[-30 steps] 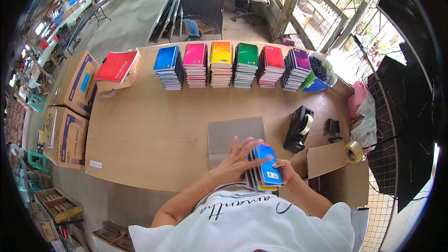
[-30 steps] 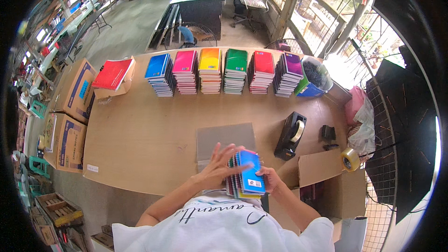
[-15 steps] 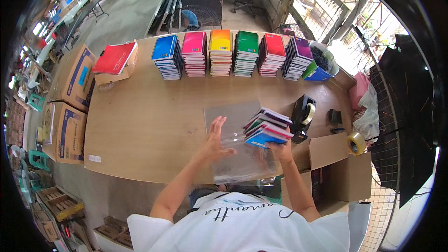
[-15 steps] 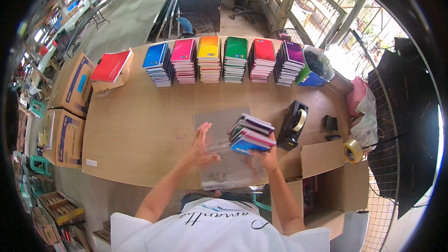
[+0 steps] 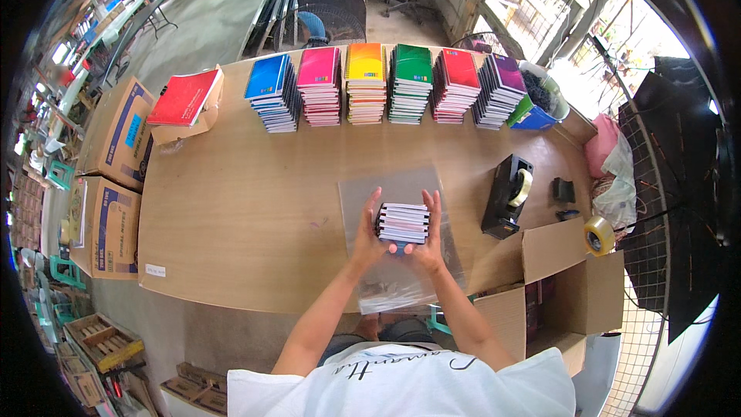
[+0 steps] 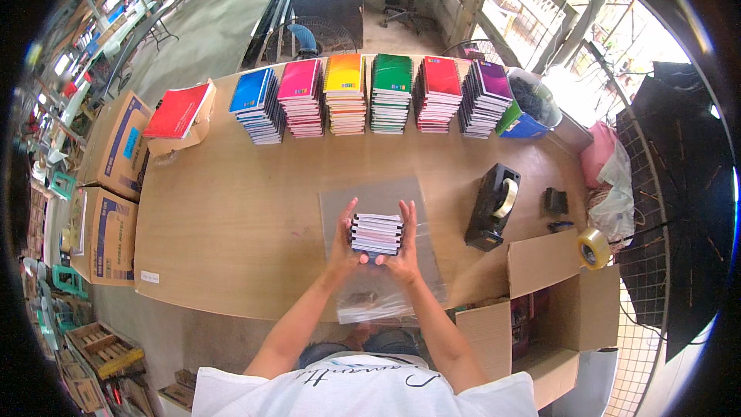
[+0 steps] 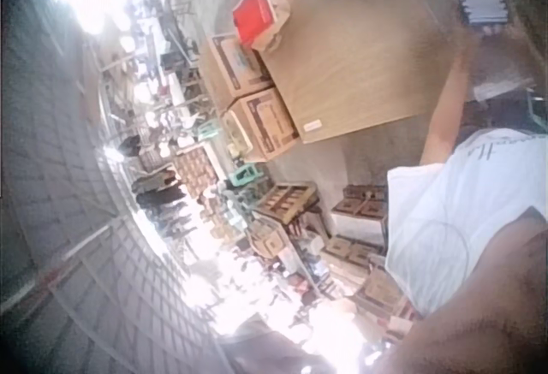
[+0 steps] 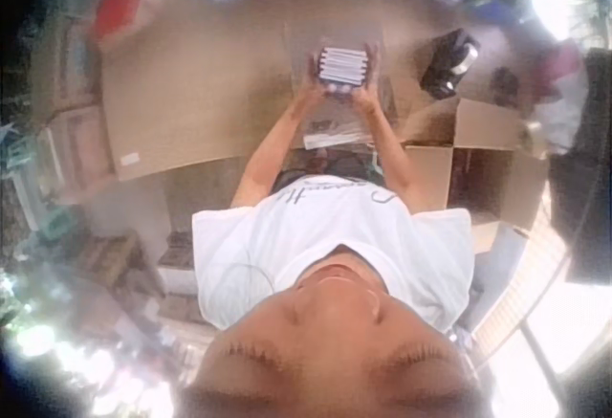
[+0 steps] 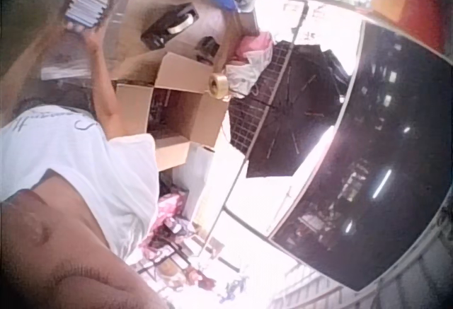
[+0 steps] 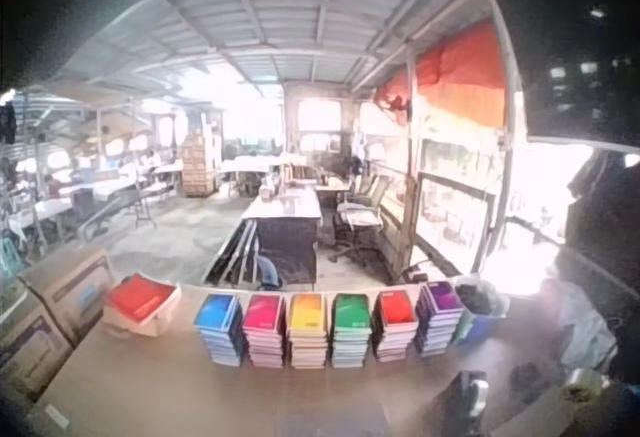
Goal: The person picks up notebooks of various colors from stacks on a table, places them into a clear plastic bag, seals the bag with tape from a dispenser, and places the packaged notebooks into a cardboard box.
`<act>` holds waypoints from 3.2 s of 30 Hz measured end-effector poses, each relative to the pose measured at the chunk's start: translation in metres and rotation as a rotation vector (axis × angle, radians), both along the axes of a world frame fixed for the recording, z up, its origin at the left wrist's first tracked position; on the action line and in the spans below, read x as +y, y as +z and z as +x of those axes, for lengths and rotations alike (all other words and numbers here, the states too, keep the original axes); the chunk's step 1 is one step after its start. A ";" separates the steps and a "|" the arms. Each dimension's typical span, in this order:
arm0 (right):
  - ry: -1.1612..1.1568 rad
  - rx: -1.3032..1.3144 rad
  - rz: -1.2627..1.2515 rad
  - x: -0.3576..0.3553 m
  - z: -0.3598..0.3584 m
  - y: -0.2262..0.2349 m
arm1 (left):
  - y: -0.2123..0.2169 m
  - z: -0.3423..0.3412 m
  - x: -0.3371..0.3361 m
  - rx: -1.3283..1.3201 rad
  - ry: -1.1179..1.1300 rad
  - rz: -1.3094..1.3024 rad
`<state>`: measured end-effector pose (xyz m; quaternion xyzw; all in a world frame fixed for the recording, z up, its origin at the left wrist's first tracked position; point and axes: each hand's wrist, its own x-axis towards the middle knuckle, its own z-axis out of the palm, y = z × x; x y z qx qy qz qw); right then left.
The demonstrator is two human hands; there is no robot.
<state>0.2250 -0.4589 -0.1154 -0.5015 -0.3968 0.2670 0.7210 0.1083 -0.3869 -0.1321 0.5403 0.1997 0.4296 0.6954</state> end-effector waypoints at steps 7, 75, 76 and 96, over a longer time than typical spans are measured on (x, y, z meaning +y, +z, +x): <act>-0.016 0.040 -0.082 0.001 -0.008 -0.017 | -0.024 0.004 0.007 0.035 0.086 0.144; 0.843 -1.008 -1.058 0.089 0.033 0.032 | -0.002 -0.125 -0.078 1.161 0.062 0.692; 0.837 -1.019 -1.054 0.091 0.031 0.033 | -0.002 -0.126 -0.077 1.160 0.065 0.694; 0.826 -0.985 -1.031 0.094 0.029 0.025 | -0.003 -0.131 -0.072 1.176 0.019 0.695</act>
